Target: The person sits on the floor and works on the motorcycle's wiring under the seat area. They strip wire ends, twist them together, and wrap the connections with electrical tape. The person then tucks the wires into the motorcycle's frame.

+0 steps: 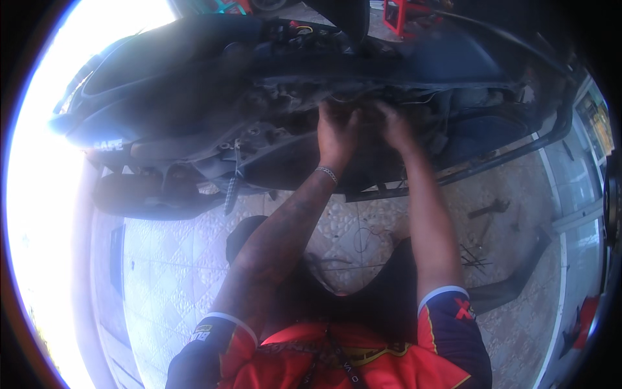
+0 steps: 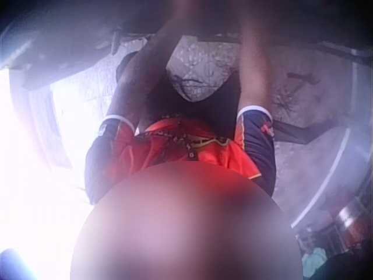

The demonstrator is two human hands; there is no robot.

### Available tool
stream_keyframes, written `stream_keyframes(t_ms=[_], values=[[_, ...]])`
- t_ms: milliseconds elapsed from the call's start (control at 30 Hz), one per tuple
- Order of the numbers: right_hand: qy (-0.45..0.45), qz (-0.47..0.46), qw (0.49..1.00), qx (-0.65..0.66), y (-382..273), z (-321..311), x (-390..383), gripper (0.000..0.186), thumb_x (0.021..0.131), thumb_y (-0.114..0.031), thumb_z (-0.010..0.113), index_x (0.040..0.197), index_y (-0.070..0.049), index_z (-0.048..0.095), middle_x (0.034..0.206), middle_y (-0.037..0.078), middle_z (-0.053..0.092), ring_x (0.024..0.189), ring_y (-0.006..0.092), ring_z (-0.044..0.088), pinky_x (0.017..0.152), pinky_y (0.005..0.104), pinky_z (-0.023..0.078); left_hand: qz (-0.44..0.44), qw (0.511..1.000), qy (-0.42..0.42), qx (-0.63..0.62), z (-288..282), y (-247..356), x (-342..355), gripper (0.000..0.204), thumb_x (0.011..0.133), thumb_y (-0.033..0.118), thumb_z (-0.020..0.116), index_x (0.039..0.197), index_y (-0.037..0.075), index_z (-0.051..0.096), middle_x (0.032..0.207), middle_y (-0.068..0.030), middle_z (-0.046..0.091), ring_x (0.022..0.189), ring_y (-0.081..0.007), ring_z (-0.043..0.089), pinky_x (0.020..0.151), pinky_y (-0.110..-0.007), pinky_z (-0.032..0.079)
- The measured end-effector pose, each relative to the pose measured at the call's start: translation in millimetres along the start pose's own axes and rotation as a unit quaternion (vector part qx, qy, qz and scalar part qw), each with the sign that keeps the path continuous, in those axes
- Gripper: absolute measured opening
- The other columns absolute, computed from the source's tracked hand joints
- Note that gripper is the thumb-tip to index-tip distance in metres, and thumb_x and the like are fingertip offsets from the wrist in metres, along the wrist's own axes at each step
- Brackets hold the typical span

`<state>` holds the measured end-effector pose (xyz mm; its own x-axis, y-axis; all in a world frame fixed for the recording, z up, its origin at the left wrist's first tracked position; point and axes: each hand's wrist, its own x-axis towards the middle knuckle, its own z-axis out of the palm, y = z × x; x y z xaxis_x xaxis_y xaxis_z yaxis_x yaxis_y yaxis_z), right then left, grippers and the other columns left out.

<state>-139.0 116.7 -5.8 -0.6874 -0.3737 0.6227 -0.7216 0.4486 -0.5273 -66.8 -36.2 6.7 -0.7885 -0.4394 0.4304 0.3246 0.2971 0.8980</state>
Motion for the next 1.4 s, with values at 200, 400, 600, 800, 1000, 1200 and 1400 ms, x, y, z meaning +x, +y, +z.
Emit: stream_keyframes(t_ms=[200,400,600,800,1000,1200,1400], values=[[0.004,0.013,0.998,-0.055,1.7,2.6,-2.8,0.031,0.096,-0.015,0.063,0.127,-0.011,0.065,0.114,0.018,0.072,0.105,0.0397,0.068,0.089,0.0471,0.055,0.022,1.000,0.004,-0.019,0.1,5.3,-1.1,0.045,0.087,0.014,0.079,0.120,0.001,0.052,0.104,-0.0151,0.071,0.096,-0.0233,0.071,0.084,-0.035,0.056],[0.058,0.058,0.992,-0.097,7.5,25.8,-3.4,0.030,0.094,-0.015,0.064,0.124,-0.015,0.065,0.109,0.020,0.072,0.098,0.0409,0.070,0.082,0.0482,0.056,0.013,1.000,0.006,-0.009,5.2,11.7,-6.2,0.043,0.086,0.015,0.079,0.117,0.001,0.052,0.101,-0.0150,0.072,0.092,-0.0233,0.071,0.081,-0.035,0.056],[0.118,-0.020,0.990,-0.071,17.2,36.5,-10.3,0.033,0.091,-0.015,0.067,0.124,-0.014,0.064,0.108,0.022,0.071,0.098,0.0417,0.069,0.081,0.0495,0.056,0.010,1.000,-0.001,0.005,4.4,3.0,-3.2,0.041,0.086,0.015,0.079,0.115,0.001,0.053,0.101,-0.0143,0.072,0.092,-0.0229,0.071,0.082,-0.035,0.055],[0.118,-0.044,0.984,-0.125,34.5,47.0,-14.3,0.034,0.088,-0.016,0.071,0.121,-0.009,0.065,0.119,0.022,0.067,0.107,0.0419,0.066,0.086,0.0493,0.055,0.011,1.000,-0.013,0.024,-2.8,-2.7,-1.1,0.044,0.086,0.013,0.079,0.119,0.000,0.052,0.102,-0.0141,0.071,0.095,-0.0215,0.070,0.084,-0.034,0.055],[0.068,-0.047,0.989,-0.122,31.0,31.5,-19.5,0.034,0.087,-0.011,0.070,0.120,-0.009,0.069,0.118,0.020,0.067,0.108,0.0396,0.065,0.088,0.0485,0.055,0.018,1.000,-0.004,0.017,2.4,-0.7,-1.8,0.047,0.086,0.012,0.078,0.121,0.000,0.049,0.104,-0.0144,0.071,0.095,-0.0229,0.070,0.085,-0.034,0.054],[0.133,0.018,0.990,-0.034,14.8,35.3,-15.6,0.017,0.090,-0.006,0.065,0.105,-0.006,0.071,0.108,0.019,0.071,0.101,0.0388,0.068,0.084,0.0454,0.055,-0.008,1.000,-0.010,-0.004,8.1,3.8,-2.1,0.048,0.086,0.012,0.078,0.122,0.001,0.048,0.105,-0.0159,0.071,0.096,-0.0233,0.070,0.086,-0.035,0.054],[0.189,0.094,0.969,0.131,13.6,54.7,-24.9,0.016,0.095,-0.010,0.063,0.106,-0.001,0.071,0.092,0.020,0.072,0.088,0.0397,0.071,0.080,0.0433,0.055,-0.013,1.000,-0.013,0.023,4.7,0.7,-2.2,0.046,0.087,0.014,0.079,0.120,0.001,0.050,0.102,-0.0152,0.070,0.094,-0.0232,0.070,0.085,-0.035,0.054]])
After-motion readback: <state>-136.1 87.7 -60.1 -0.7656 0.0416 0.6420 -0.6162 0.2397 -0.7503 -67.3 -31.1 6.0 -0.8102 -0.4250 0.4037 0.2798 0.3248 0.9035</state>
